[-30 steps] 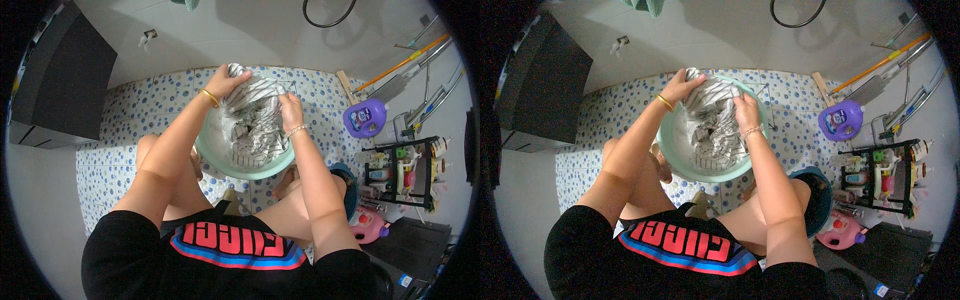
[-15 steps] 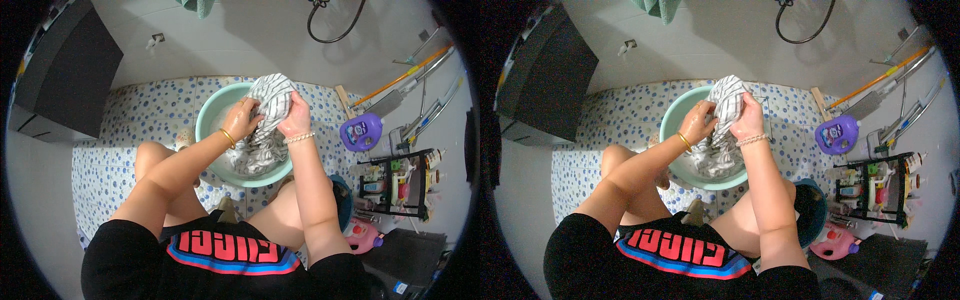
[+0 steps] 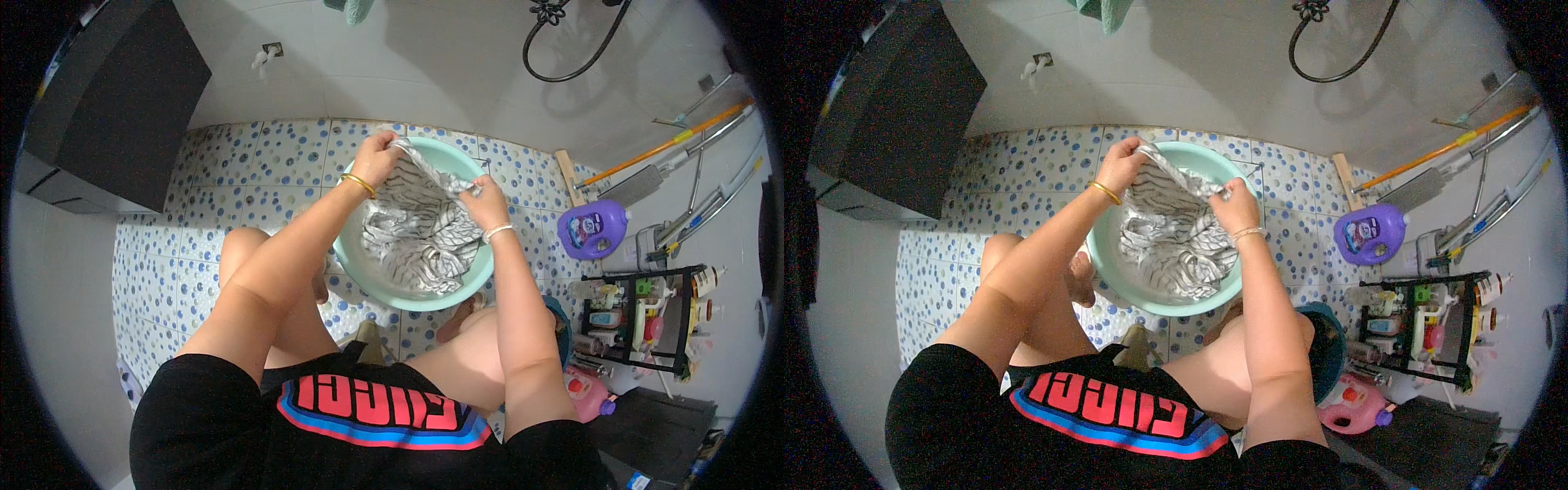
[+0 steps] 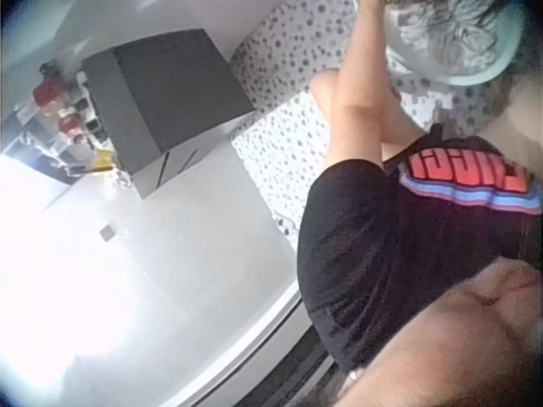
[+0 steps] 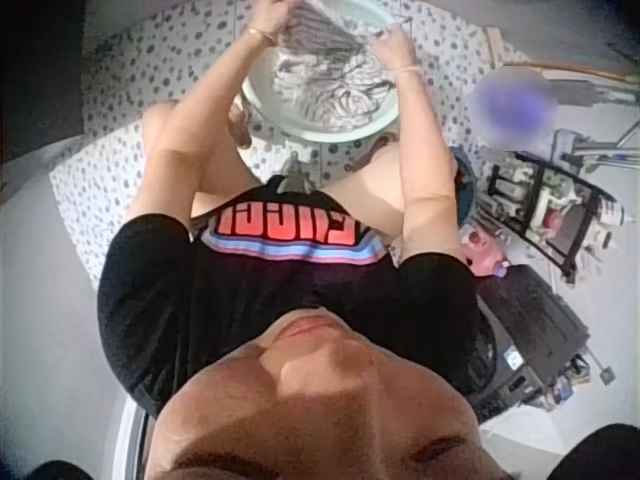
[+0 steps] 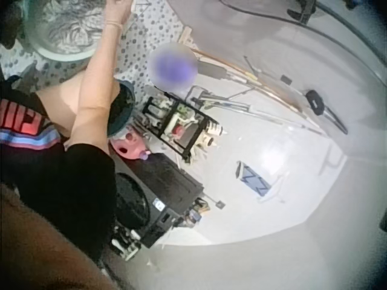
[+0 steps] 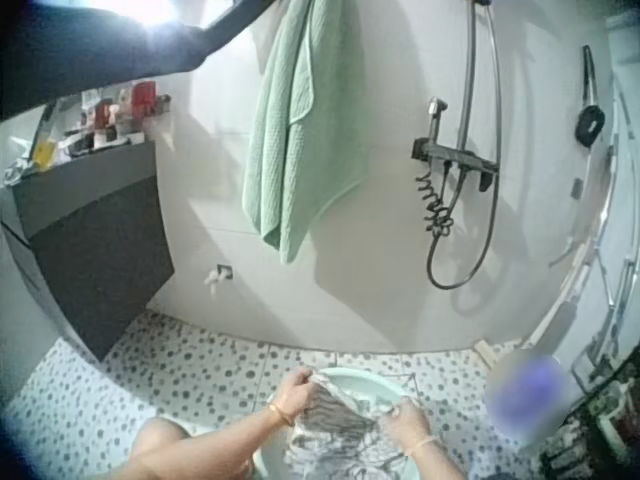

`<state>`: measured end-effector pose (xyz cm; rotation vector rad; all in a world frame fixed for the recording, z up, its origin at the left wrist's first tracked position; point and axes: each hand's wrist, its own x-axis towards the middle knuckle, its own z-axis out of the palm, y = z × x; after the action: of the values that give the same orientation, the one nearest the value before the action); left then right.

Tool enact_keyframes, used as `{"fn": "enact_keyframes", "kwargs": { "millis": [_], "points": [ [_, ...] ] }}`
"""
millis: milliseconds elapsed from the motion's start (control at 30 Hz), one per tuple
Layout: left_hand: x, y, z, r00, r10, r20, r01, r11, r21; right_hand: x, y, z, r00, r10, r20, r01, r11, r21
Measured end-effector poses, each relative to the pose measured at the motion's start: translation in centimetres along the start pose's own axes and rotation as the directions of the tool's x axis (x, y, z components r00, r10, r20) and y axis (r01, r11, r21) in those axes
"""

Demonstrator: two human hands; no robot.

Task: The person sits on the floor and hand-washes a striped garment in a light green basin filled with soapy water. They repeatedly submerge, agitate, and wring the fabric by hand to clean it.

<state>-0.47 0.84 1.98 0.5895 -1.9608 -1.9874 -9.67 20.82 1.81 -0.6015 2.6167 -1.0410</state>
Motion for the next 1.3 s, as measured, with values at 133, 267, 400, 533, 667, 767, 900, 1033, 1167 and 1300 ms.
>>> {"fn": "enact_keyframes", "kwargs": {
  "millis": [133,267,400,533,667,767,900,1033,1167,1300],
  "points": [
    [0.0,-0.8,1.0,0.965,-0.031,0.259,0.063,0.991,-0.118,-2.2,-2.7,2.5,0.866,-0.480,-0.136,0.463,0.875,-0.144],
    [-0.7,1.8,1.7,0.930,-0.012,0.366,0.006,1.000,0.020,-2.3,-2.9,2.4,0.951,-0.308,0.033,0.298,0.939,0.173],
    [0.9,-0.6,2.1,0.883,0.456,0.112,-0.462,0.799,0.385,-2.6,-3.7,0.4,0.982,-0.055,0.178,-0.085,0.718,0.691],
    [0.0,-0.6,2.9,0.910,0.403,-0.100,-0.313,0.825,0.471,-2.0,-1.7,-1.0,0.915,-0.031,0.402,-0.394,0.150,0.907],
    [-2.7,-2.3,4.1,0.996,-0.066,0.064,0.040,0.937,0.346,-2.1,-1.7,-2.1,0.878,0.104,0.468,-0.466,-0.041,0.884],
    [-4.7,-4.0,4.9,0.961,0.125,0.248,-0.207,0.918,0.338,-1.9,-1.4,-2.7,0.869,0.042,0.493,-0.486,-0.115,0.866],
    [-3.2,-4.6,5.3,0.894,0.344,0.288,-0.441,0.790,0.426,-3.0,-2.5,-4.9,0.863,-0.055,0.503,-0.504,-0.174,0.846],
    [-3.1,-0.8,5.4,0.943,0.111,0.315,-0.263,0.828,0.495,-2.8,-3.6,-6.2,0.894,-0.059,0.444,-0.447,-0.174,0.877],
    [-2.0,0.2,4.0,0.975,0.046,0.219,-0.128,0.917,0.378,0.1,-1.5,-5.7,0.961,0.084,0.263,-0.258,-0.062,0.964],
    [-3.7,2.9,3.6,0.957,-0.217,0.194,0.224,0.974,-0.019,0.2,0.8,-2.8,0.942,0.302,0.143,-0.258,0.385,0.886]
  ]
}}
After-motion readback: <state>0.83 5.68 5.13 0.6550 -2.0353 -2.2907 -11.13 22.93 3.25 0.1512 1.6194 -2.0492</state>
